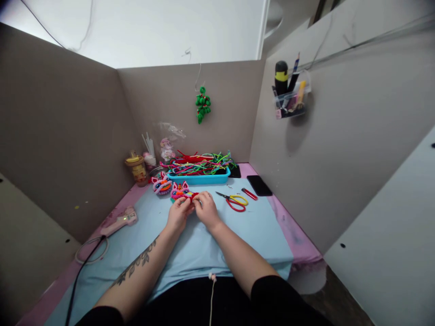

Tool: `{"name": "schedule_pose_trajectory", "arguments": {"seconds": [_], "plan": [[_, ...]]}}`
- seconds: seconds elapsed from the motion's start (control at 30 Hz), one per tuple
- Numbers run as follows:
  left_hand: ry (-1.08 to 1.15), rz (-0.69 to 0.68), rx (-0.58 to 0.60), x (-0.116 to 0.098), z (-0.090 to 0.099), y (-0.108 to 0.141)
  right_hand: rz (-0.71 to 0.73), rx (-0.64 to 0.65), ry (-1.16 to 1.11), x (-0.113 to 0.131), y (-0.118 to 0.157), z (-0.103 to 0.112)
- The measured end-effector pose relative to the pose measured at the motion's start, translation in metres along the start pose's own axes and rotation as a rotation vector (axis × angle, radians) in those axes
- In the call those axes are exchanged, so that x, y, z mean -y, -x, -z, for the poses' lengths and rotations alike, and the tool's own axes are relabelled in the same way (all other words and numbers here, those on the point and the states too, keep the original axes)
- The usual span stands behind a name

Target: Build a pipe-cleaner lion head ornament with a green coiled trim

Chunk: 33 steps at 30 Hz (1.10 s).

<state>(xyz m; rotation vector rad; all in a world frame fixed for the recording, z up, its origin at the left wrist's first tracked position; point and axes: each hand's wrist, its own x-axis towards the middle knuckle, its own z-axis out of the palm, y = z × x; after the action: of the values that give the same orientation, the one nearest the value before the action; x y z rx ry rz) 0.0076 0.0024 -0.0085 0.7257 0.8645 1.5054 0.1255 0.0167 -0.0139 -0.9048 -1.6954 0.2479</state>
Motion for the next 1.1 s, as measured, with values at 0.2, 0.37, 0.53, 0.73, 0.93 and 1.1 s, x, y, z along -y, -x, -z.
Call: {"name": "schedule_pose_trajectory", "arguments": {"seconds": [0.2,0.37,0.53,0.73,0.93,1.1], "plan": [[0.014,0.008,-0.046,0.0020,0.0003,-0.0004,-0.030,-0.010,0.030,0.0014,0.0010,-0.0008],[-0.012,-0.007,-0.038,0.0029,-0.0004,0.0009,-0.045,-0.023,0.026,0.0011,0.0014,-0.0017],[-0.030,-0.054,-0.032,0.0041,-0.0016,0.0020,-0.035,-0.019,0.041,0.0010,0.0022,-0.0019],[-0.084,-0.125,-0.021,0.0041,-0.0028,0.0051,-0.004,0.018,0.121,0.0018,0.0030,-0.0017],[-0.113,-0.160,-0.029,0.0023,-0.0036,0.0057,0.008,0.050,0.161,0.0015,0.0032,-0.0032],[-0.111,-0.137,-0.032,0.0038,-0.0028,0.0033,-0.003,0.050,0.137,0.0009,0.0050,-0.0045]]}}
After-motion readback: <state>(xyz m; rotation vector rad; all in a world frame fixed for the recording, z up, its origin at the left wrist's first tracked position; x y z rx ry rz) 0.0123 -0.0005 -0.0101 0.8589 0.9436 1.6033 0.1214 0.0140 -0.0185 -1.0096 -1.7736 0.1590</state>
